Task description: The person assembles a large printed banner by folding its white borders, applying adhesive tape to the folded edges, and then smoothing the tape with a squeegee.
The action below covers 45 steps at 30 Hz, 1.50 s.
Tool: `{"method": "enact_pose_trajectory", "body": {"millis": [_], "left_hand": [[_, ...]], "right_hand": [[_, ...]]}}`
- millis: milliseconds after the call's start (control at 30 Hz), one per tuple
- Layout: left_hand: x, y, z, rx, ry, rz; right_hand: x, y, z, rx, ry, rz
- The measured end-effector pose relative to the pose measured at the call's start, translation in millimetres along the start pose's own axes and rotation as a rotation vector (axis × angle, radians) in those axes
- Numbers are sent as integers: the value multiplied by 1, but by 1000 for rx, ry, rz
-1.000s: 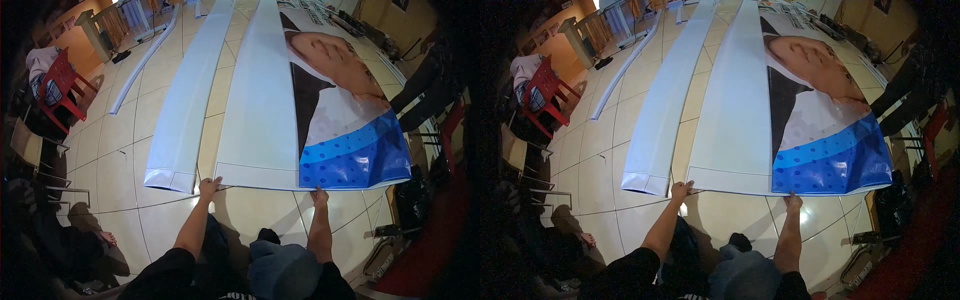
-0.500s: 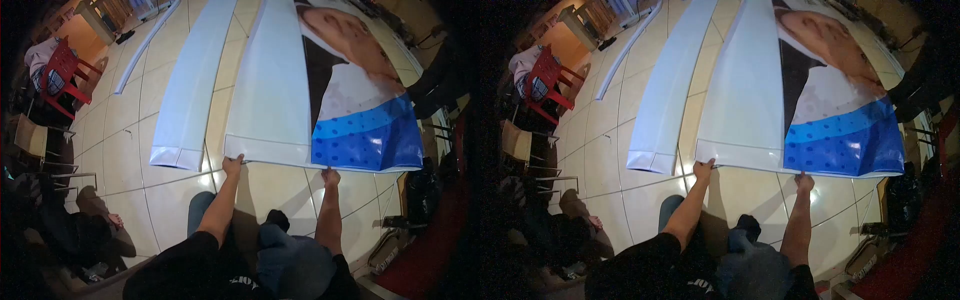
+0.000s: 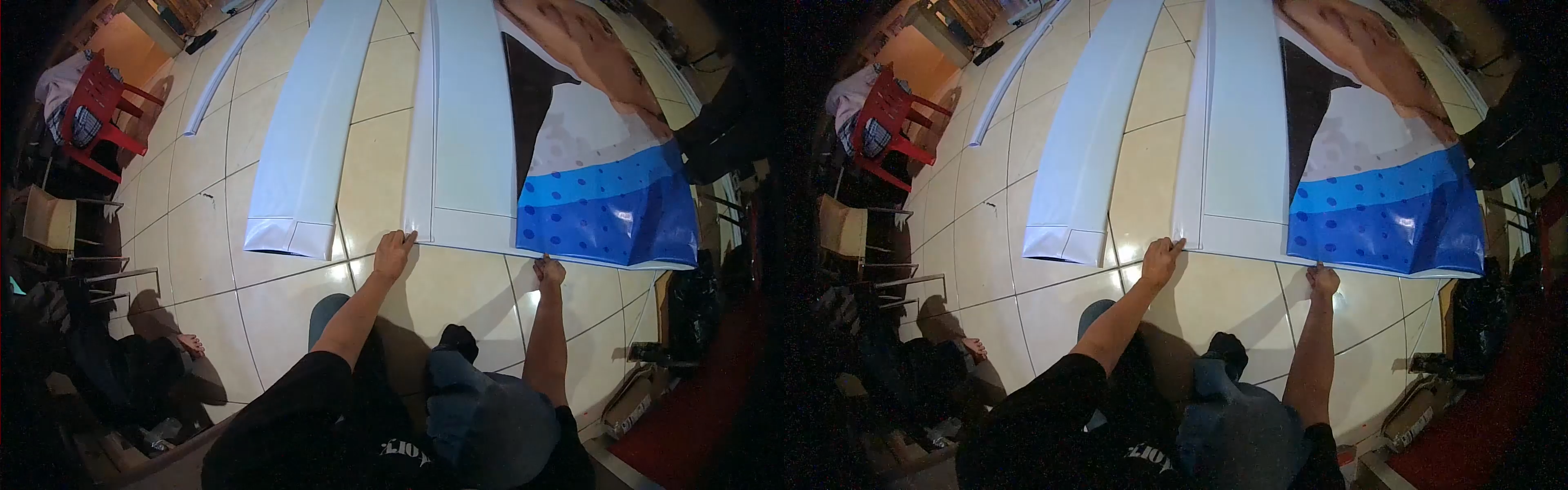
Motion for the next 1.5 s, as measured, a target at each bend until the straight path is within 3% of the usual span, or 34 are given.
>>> {"method": "enact_pose_trajectory", "body": {"millis": [100, 167, 200, 267, 333, 400, 467, 700, 767, 800, 900, 967, 1067, 1133, 1200, 1233, 1400, 1467, 1500], "left_hand": [[4, 8, 2, 38, -41, 41], [-3, 2, 5, 25, 33, 61], [-11, -1, 3, 3, 103, 79], [-6, 1, 0, 14, 76, 139], [-4, 4, -2, 82, 71, 175], [7, 10, -7, 64, 37, 187], [9, 8, -5, 58, -21, 175], [15, 7, -12, 41, -79, 125], [8, -4, -9, -8, -30, 89], [1, -12, -10, -85, 44, 69], [-6, -1, -2, 61, 194, 197], [-26, -5, 3, 72, 442, 128], [-29, -10, -1, 2, 538, 114], [-26, -8, 0, 61, 542, 101], [-25, -13, -2, 19, 554, 107], [-27, -13, -3, 17, 556, 106], [-1, -21, -13, -52, 191, -128], [-1, -21, -12, -47, 244, -60], [-7, -15, -6, 18, 375, 8]], "right_hand": [[2, 2, 0, -13, 15, -56], [-5, 13, -6, -49, 188, 356], [-67, -7, 37, 3, 533, 818], [-84, -60, 84, -116, 818, 922], [-19, -124, 101, -400, 609, 648], [-7, -200, 149, -632, 267, 426], [3, -243, 165, -727, 179, 464], [56, -265, 151, -719, -100, 368], [38, -265, 160, -800, 86, 517], [44, -262, 162, -803, 68, 530], [8, -268, 164, -799, 612, 855], [0, -263, 173, -779, 614, 915], [-21, -260, 186, -791, 591, 1028], [-19, -258, 191, -820, 561, 1079], [-35, -265, 198, -794, 874, 1214], [-34, -263, 196, -796, 871, 1215], [-31, -245, 182, -721, 861, 1061], [-27, -246, 182, -735, 874, 1067], [-30, -248, 185, -745, 885, 1071]]}}
Point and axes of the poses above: each hand's wrist, its own z-axis away from the middle knuckle, its own y-axis out of the back of the hand, x = y × z, the point moved 9 cm from there along -z, towards the middle knuckle, and after that the axes turned 15 degrees about y, right-handed, at the moved point
